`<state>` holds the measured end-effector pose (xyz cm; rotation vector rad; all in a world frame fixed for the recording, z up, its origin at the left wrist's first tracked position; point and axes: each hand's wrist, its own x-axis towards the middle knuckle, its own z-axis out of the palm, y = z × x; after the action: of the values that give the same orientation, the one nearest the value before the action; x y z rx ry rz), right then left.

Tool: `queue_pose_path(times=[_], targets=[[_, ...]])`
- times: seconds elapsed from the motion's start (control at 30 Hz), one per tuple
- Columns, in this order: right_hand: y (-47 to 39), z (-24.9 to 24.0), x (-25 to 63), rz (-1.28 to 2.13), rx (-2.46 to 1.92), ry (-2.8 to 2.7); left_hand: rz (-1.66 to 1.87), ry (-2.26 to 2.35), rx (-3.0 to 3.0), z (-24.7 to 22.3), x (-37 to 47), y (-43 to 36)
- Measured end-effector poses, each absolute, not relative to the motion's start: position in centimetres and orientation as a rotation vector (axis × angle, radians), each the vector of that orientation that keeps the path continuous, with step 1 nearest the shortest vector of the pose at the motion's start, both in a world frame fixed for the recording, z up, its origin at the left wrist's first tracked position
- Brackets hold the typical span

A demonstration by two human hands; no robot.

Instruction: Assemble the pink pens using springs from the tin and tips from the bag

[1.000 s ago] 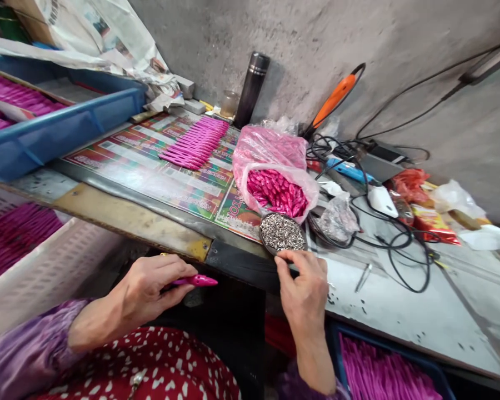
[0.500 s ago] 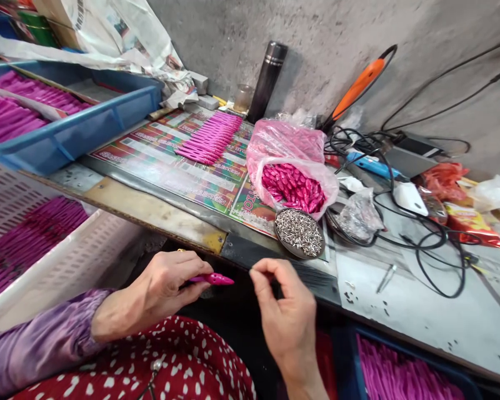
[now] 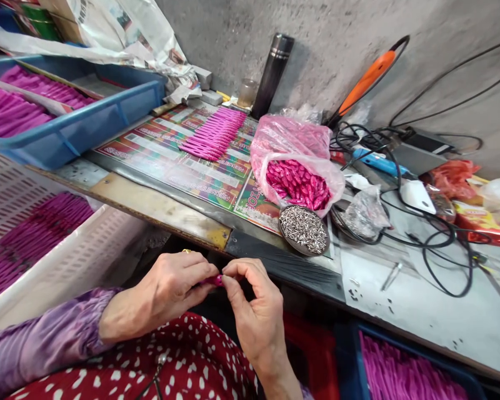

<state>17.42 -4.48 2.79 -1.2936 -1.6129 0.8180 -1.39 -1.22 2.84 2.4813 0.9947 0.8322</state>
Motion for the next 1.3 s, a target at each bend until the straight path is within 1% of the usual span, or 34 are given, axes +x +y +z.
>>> queue_pose_path(times=[0.13, 0.4, 0.67, 0.8, 0.9, 0.97, 1.03, 1.17, 1.3], targets=[[-4.6, 2.8, 17.3, 0.729, -1.308, -1.663, 0.787, 0.996, 2.527, 2.8, -1.4, -1.3], [-4.9, 2.5, 16.2, 0.226, -1.166, -1.847, 0.752, 0.999, 2.564, 3.1, -1.7, -1.7], [-5.4, 0.8, 16.5, -0.044, -1.044, -1.959, 0.849, 0.942, 2.553, 1.3, -1.6, -2.0], [-5.4, 0.7, 16.7, -0.069, -1.004, -1.969, 0.874, 0.934, 2.56, 1.2, -1.4, -1.9], [-5.2, 1.3, 17.0, 0.065, -1.048, -1.959, 0.875, 0.932, 2.554, 1.4, -1.2, -1.7], [-4.8, 1.9, 17.9, 0.095, -1.089, -1.957, 0.897, 0.937, 2.541, 1.6, -1.0, -1.4], [-4.2, 2.5, 19.5, -0.016, -1.171, -1.924, 0.953, 0.929, 2.542, 1.7, -0.9, -0.9], [-2.3, 3.0, 23.7, -0.372, -1.41, -1.836, 1.058, 0.934, 2.582, 1.3, -0.9, -0.1], [-0.6, 2.2, 26.6, -0.542, -1.553, -1.856, 1.062, 0.983, 2.595, 0.7, -1.0, 0.2]])
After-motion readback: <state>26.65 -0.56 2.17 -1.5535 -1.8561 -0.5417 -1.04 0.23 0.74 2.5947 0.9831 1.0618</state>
